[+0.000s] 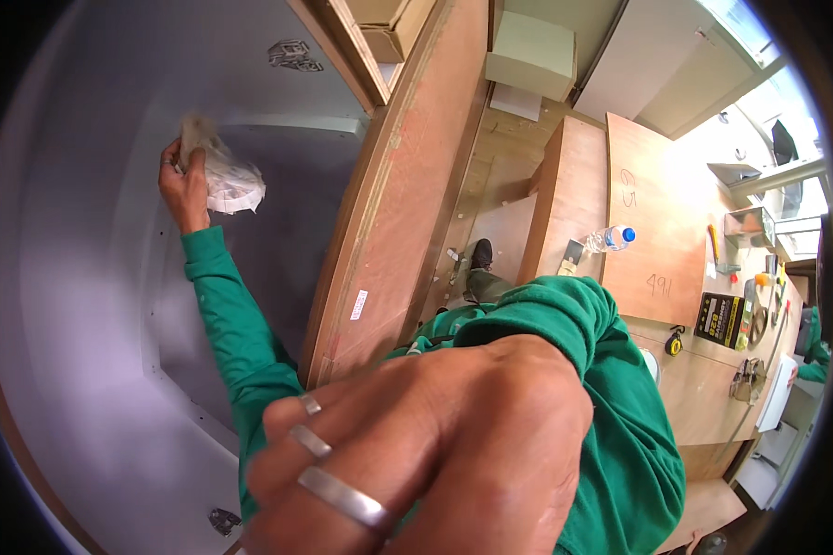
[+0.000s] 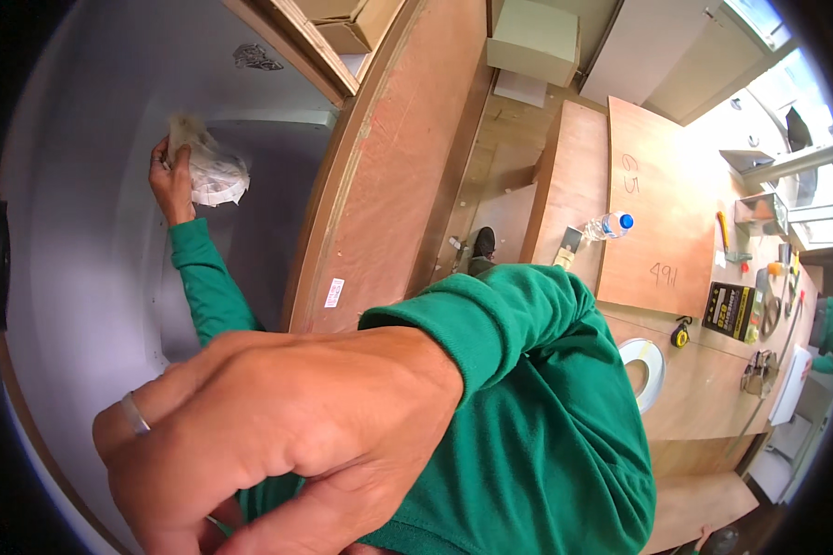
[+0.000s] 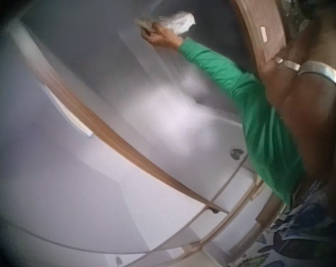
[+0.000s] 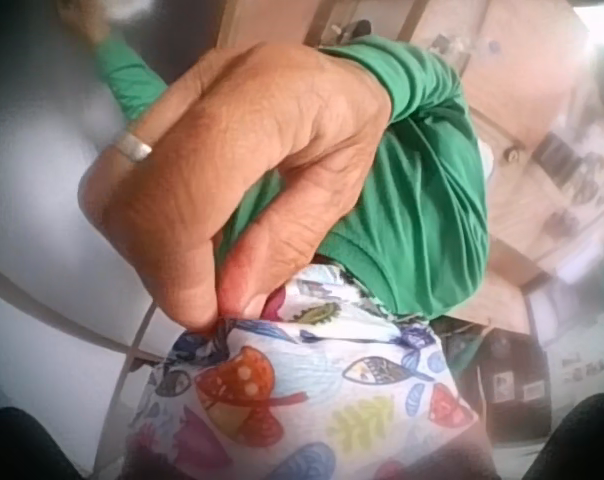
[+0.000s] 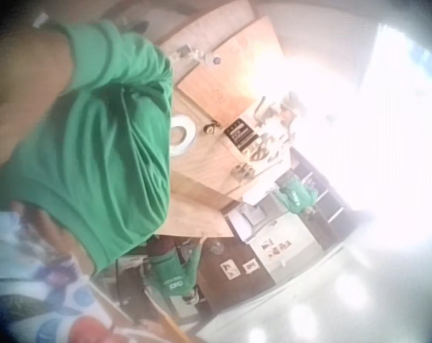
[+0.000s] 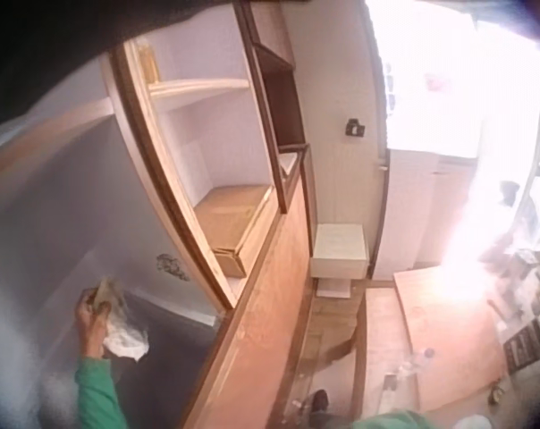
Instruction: The person cleans the interior and edges of a cabinet using a cloth and water from a plastic bottle.
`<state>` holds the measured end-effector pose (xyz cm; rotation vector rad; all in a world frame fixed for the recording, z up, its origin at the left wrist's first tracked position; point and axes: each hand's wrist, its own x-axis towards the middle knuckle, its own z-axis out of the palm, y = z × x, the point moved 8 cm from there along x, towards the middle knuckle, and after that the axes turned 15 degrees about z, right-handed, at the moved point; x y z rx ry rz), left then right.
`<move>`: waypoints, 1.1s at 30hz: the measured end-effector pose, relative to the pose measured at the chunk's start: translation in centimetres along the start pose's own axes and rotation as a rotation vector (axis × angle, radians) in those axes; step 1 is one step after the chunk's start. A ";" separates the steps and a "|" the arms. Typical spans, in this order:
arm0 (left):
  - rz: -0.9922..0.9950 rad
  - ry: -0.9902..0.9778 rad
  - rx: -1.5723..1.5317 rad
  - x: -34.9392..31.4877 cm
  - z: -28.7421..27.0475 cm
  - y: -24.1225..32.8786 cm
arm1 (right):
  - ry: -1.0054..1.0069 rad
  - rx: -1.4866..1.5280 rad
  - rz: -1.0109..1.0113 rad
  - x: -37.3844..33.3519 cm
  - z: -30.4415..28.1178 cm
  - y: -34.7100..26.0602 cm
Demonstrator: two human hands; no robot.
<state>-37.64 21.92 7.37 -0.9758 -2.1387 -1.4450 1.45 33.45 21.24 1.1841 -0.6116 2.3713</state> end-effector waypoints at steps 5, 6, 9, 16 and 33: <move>0.183 -0.151 0.498 1.7 3.3 -2.9 | -0.041 -0.057 0.027 0.4 -0.5 -0.6; 0.332 -0.223 0.581 2.0 5.0 -3.3 | -0.046 -0.074 0.042 0.4 -0.6 -0.7; 0.559 -0.333 0.698 1.3 7.8 -5.1 | -0.034 -0.147 0.126 -0.5 -1.5 -1.2; 0.571 -0.506 0.713 -1.1 11.6 -0.6 | 0.360 -0.273 0.587 -7.5 -9.9 -1.6; 0.570 -0.568 0.787 2.0 10.4 -6.4 | 0.782 -0.473 0.615 -16.9 -17.9 -5.3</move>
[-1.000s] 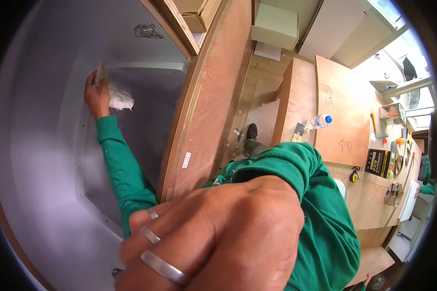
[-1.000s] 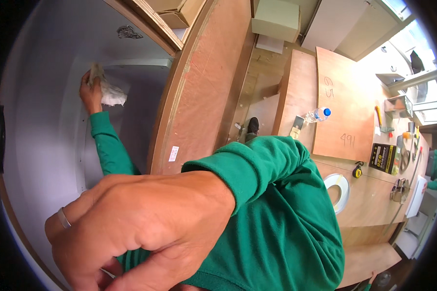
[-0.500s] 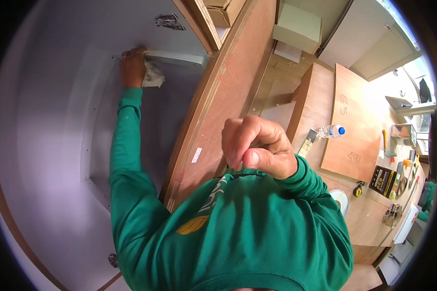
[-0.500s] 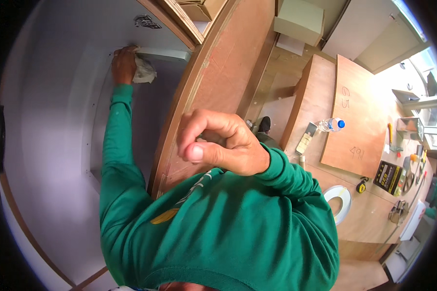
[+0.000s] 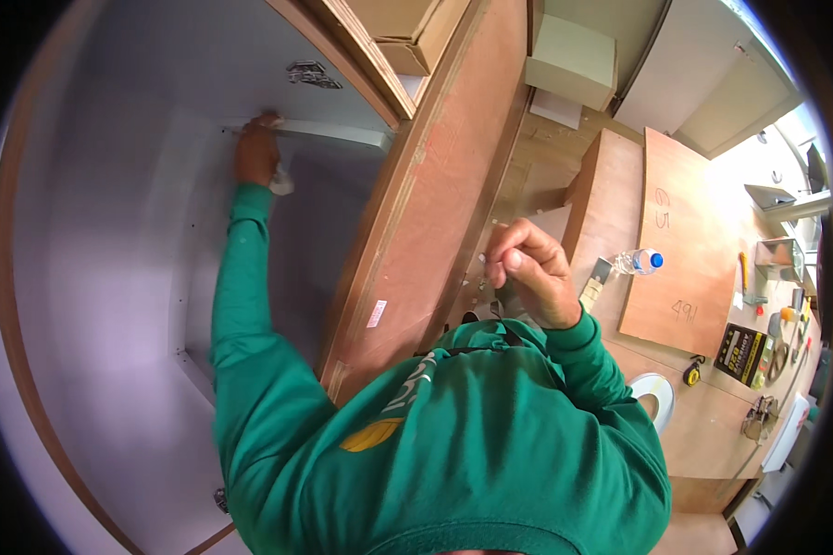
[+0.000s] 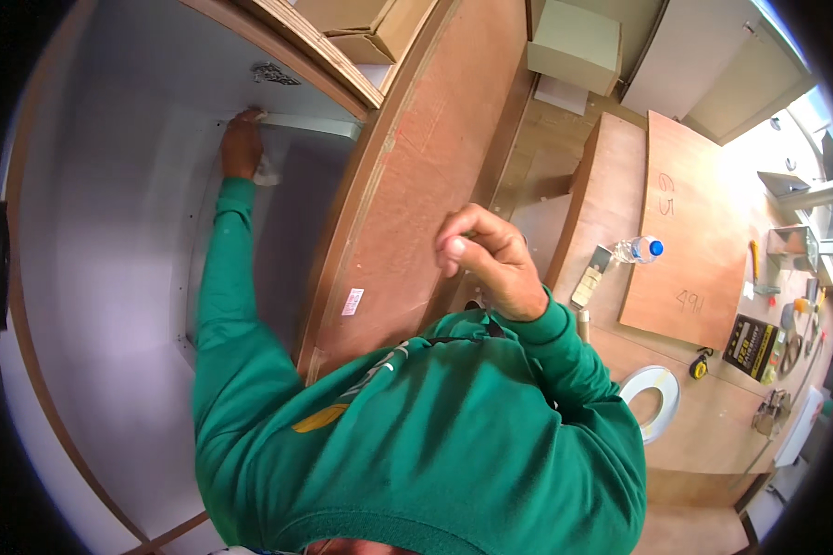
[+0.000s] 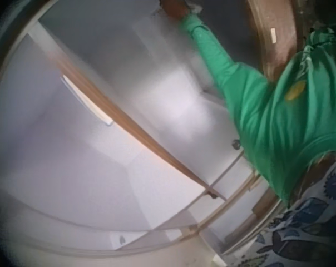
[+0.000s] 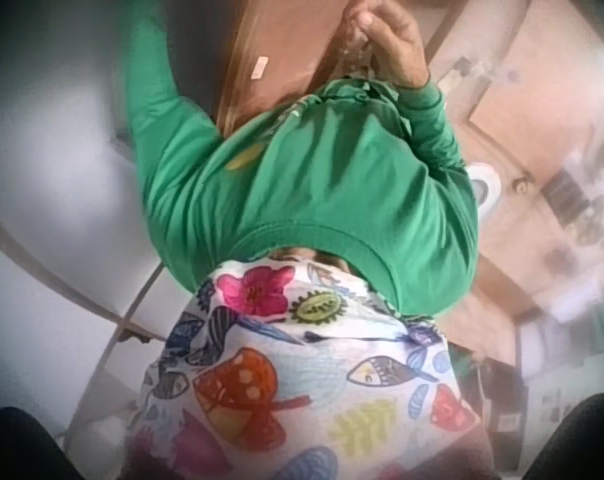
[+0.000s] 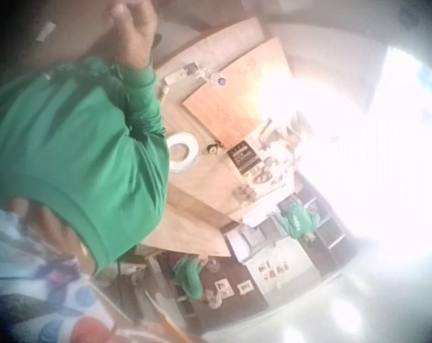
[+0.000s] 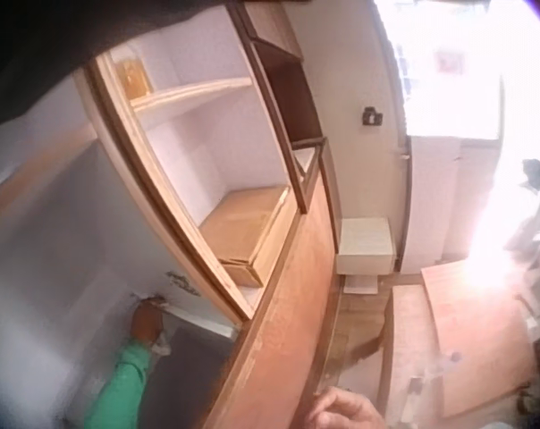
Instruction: The person cleans the interior and edges of a cabinet using a cloth and water from a plastic bottle.
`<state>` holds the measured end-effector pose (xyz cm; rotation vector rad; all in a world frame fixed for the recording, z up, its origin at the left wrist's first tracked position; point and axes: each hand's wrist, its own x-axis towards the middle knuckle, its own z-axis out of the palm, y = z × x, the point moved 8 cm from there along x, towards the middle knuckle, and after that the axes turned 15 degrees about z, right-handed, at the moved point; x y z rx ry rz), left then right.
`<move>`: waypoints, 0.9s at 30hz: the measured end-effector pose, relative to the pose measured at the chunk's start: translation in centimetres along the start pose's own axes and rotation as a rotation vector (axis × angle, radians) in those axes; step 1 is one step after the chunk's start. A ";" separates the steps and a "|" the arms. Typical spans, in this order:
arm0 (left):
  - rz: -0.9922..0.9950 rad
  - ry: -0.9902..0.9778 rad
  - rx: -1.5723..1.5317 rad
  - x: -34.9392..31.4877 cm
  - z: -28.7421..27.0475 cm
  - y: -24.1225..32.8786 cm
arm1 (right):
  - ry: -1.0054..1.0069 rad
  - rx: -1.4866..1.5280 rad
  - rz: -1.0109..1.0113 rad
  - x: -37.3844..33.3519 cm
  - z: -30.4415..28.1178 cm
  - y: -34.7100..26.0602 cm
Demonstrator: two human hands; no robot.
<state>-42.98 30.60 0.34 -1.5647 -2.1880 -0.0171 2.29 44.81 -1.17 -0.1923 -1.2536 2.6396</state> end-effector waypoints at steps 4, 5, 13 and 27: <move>-0.098 0.096 -0.145 -0.6 -2.3 3.8 | 0.118 0.066 0.042 -0.8 -3.0 1.0; -0.097 0.106 -0.148 -0.9 -2.2 3.9 | 0.143 0.069 0.050 -0.9 -3.5 1.2; -0.020 0.022 -0.115 0.3 -2.3 3.8 | 0.162 0.059 0.011 0.6 -5.9 1.6; 0.113 -0.077 -0.076 0.2 -0.8 5.7 | 0.220 0.046 0.082 0.9 -7.3 3.1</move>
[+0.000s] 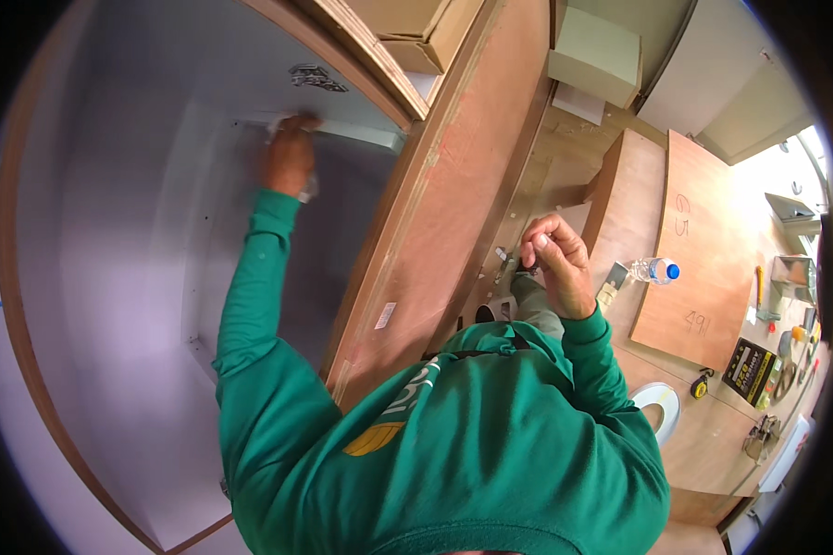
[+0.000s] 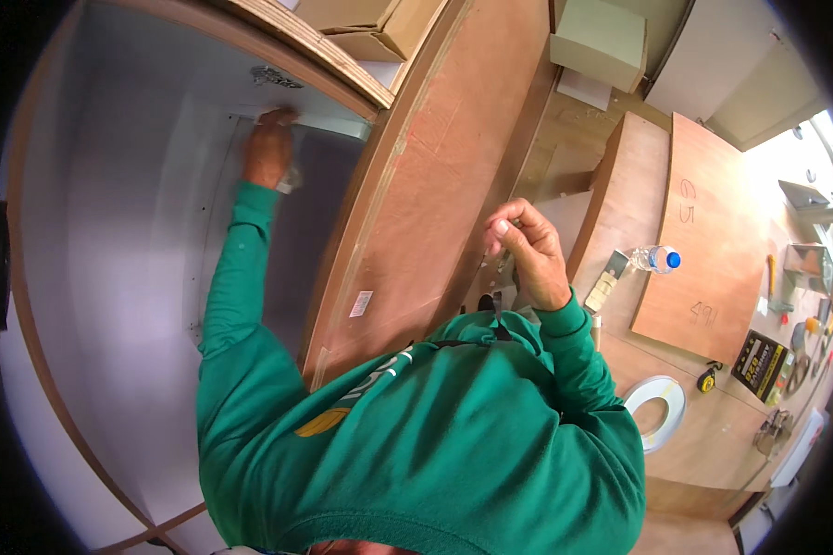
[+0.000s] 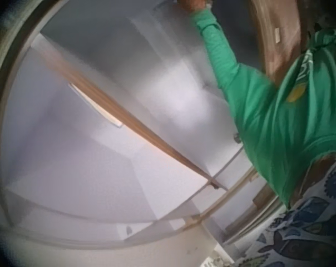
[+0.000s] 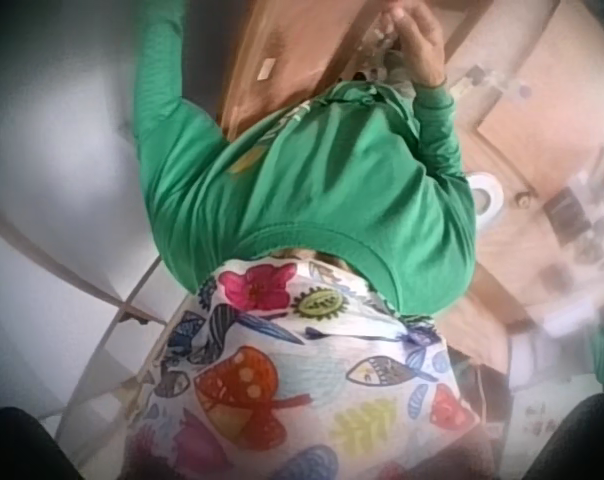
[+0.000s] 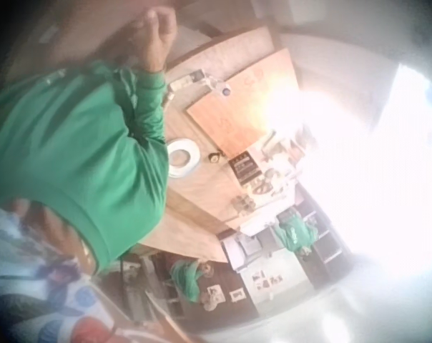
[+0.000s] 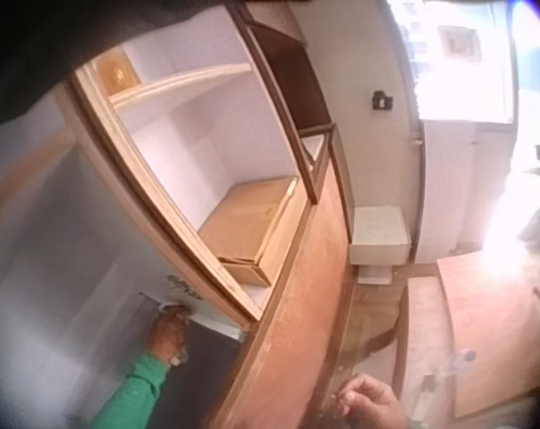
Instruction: The person cleans the interior and edges of a cabinet using a cloth and water from a plastic bottle.
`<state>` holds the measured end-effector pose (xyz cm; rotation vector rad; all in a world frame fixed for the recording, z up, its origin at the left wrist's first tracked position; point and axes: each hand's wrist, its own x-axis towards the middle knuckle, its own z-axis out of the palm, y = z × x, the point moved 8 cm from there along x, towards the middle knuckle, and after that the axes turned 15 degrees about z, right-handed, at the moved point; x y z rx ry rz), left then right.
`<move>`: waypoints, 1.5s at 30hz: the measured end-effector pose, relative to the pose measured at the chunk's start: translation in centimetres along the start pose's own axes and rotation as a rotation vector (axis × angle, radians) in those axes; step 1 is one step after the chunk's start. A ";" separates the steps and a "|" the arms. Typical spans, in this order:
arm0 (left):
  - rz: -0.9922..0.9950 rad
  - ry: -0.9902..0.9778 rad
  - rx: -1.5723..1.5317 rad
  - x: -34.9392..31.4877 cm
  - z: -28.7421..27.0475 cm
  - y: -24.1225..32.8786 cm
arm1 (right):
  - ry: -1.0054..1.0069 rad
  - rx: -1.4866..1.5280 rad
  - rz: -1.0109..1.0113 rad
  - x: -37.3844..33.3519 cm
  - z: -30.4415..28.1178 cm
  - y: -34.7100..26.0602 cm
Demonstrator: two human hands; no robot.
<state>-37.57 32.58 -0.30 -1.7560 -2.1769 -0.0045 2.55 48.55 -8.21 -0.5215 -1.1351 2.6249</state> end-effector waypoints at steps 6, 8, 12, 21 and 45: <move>-0.234 0.086 -0.221 0.7 -1.3 -0.4 | 0.028 -0.063 -0.019 -0.1 -0.3 -0.4; -0.259 0.207 -0.149 0.6 -2.7 -1.4 | 0.040 -0.069 -0.031 -0.5 -0.5 -0.7; -0.488 0.221 -0.260 -0.6 -1.5 -5.3 | 0.094 -0.043 -0.062 -1.1 -2.4 -0.8; -0.055 0.266 -0.284 2.7 -4.5 7.1 | 0.177 0.024 -0.040 -0.2 -4.6 -0.4; 0.018 0.375 -0.349 3.0 -5.6 13.7 | 0.168 -0.098 -0.036 1.0 -3.7 0.3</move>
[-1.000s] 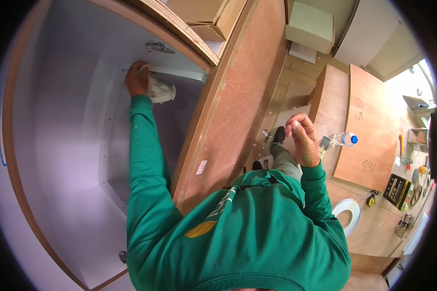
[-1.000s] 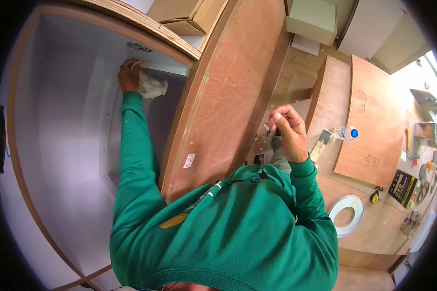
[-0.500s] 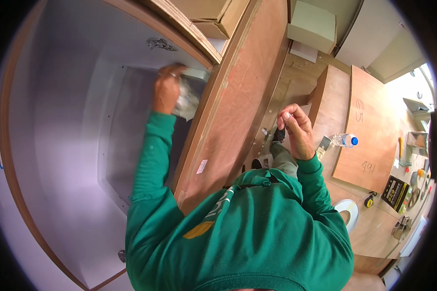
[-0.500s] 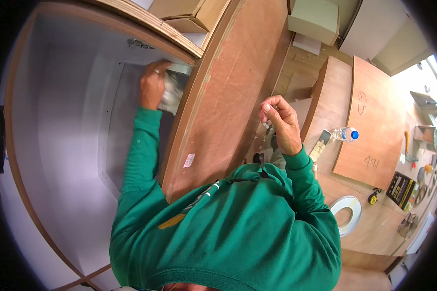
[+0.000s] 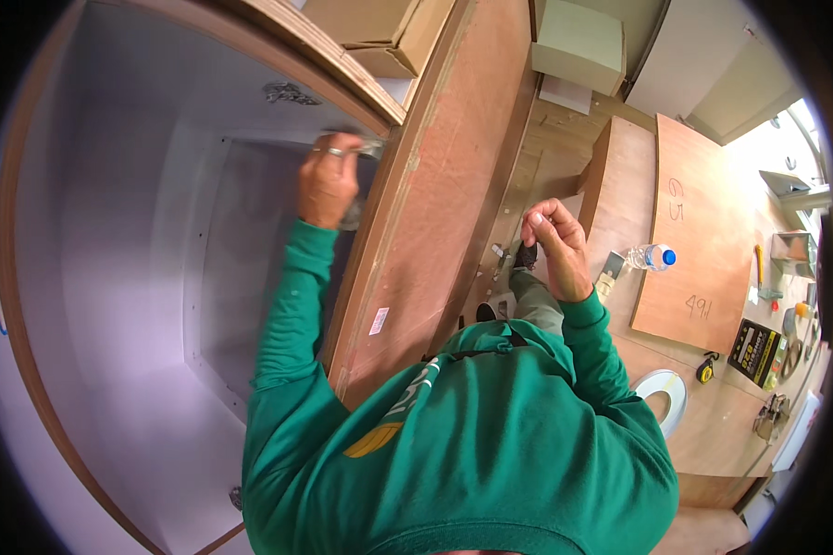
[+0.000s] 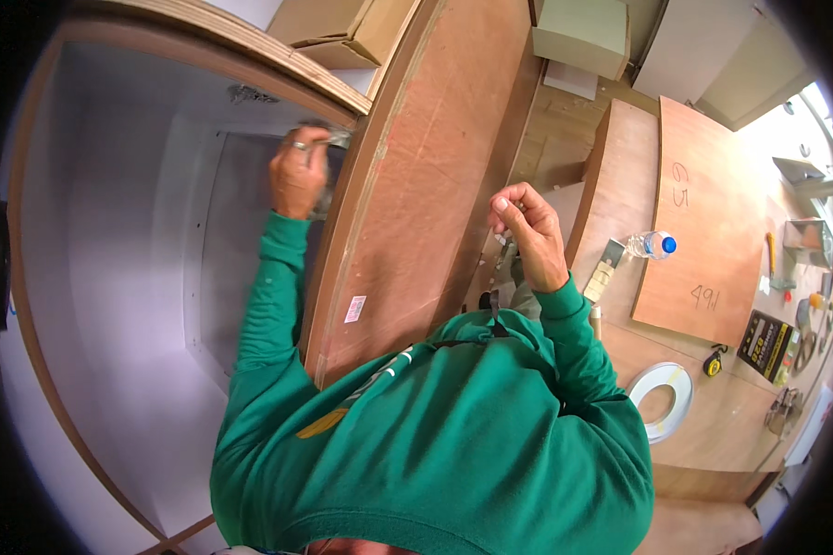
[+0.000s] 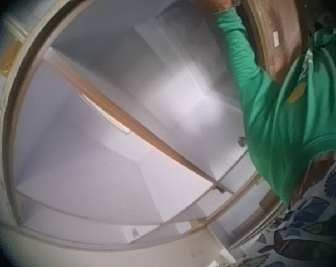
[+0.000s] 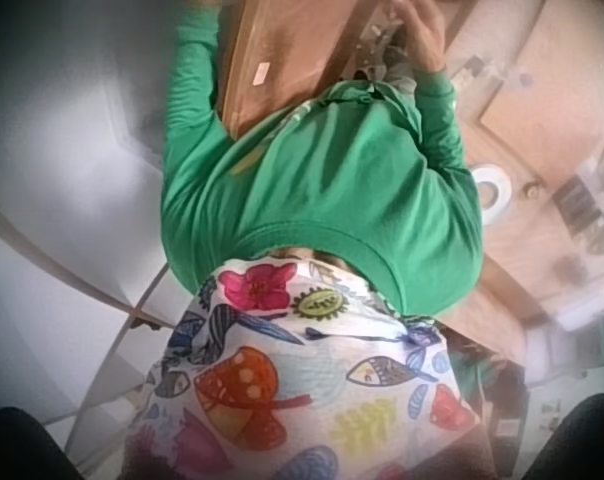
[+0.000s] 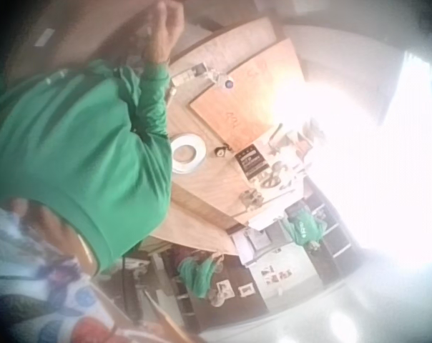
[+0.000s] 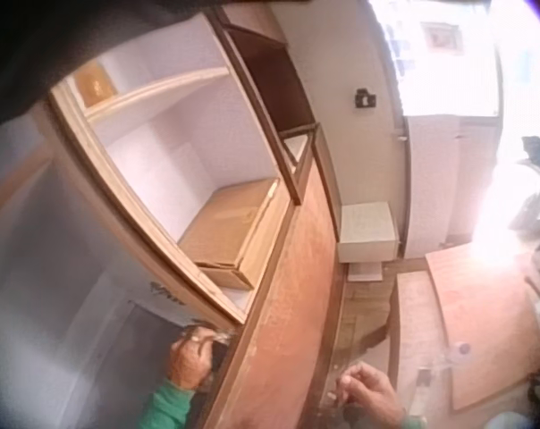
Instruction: The person cleans the interior and edges of a cabinet using a cloth and water from a plastic bottle.
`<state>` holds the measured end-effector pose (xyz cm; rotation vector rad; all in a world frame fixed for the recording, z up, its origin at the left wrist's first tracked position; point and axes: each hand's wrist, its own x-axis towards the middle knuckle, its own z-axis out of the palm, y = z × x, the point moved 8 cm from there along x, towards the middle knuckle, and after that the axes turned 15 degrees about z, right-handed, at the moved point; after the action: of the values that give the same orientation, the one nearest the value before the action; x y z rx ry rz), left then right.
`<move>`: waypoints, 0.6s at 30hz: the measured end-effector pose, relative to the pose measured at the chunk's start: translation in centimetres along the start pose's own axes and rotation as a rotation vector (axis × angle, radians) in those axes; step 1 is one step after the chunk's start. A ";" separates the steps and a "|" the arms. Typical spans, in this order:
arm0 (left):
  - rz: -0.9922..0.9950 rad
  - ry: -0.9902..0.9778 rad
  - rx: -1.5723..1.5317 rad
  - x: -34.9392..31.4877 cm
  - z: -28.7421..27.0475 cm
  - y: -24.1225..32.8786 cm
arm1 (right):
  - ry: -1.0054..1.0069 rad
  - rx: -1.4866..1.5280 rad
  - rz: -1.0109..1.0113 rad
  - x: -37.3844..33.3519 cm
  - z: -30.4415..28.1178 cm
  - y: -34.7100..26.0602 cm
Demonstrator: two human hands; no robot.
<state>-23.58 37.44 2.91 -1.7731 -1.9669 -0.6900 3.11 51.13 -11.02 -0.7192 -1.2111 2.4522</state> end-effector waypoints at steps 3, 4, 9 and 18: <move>-0.007 0.007 -0.011 -0.1 0.5 -0.9 | -0.015 -0.013 -0.003 0.2 0.5 -0.2; -0.067 0.008 0.013 -0.6 0.4 -2.3 | -0.032 -0.023 -0.012 0.2 1.0 -0.6; 0.005 -0.005 0.016 -0.5 0.0 -1.1 | -0.030 -0.069 0.006 0.1 1.0 -0.4; -0.176 0.015 -0.017 -1.5 -1.7 -7.8 | 0.004 -0.080 -0.002 -1.6 0.5 0.3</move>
<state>-31.23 34.70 2.64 -1.6118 -2.1308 -0.7763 4.15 49.91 -10.51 -0.7437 -1.3146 2.4115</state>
